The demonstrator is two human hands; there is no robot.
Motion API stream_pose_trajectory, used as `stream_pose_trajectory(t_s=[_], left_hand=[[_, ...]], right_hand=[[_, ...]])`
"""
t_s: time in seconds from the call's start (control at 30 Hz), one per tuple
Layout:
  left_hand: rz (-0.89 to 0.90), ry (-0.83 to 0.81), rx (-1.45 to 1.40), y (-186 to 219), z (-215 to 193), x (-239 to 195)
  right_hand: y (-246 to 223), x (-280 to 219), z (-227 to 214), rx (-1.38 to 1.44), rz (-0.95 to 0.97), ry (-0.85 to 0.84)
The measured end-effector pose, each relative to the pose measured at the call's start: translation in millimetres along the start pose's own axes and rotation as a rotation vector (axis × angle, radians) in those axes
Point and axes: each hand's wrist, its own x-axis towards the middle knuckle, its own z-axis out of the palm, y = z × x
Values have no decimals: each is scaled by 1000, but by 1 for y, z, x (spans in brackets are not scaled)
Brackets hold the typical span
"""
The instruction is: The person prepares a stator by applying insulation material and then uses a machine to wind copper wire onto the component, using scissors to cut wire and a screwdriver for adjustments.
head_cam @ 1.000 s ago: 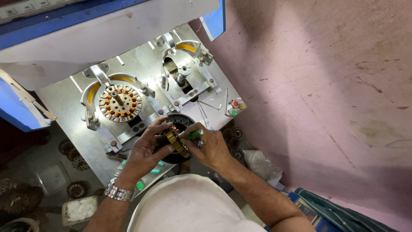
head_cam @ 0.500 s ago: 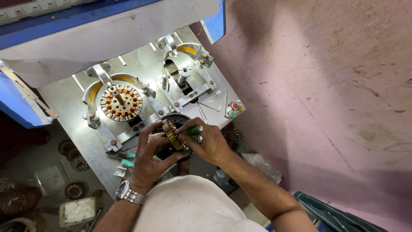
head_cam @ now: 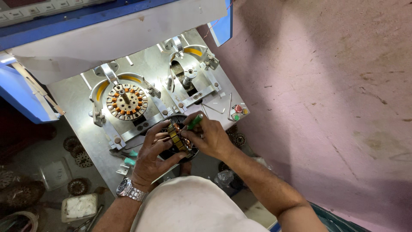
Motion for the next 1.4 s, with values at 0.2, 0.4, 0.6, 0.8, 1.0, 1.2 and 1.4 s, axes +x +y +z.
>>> stream_pose_trajectory(t_s=[0.2,0.4,0.6,0.8,1.0,1.2,1.4], left_hand=[[-6,35,17,1,4,-3],[-15,42,17,-1,8,-6],[7,46,43,-3,8,-9],[-17,37,42,-1,8,-11],[-31,42,157,5,6,-10],[-52,52,216,13,3,-17],[-104,77,280,23,3,-18]], right_hand=[[2,17,-12,252,139,-105],[2,22,-16,194,128,-152],[5,14,-11,92,26,-116],[4,0,-3,63,-108,-17],[22,-5,-5,274,156,61],[127,-2,-25,169,436,187],[236,-7,-10,-108,680,106]])
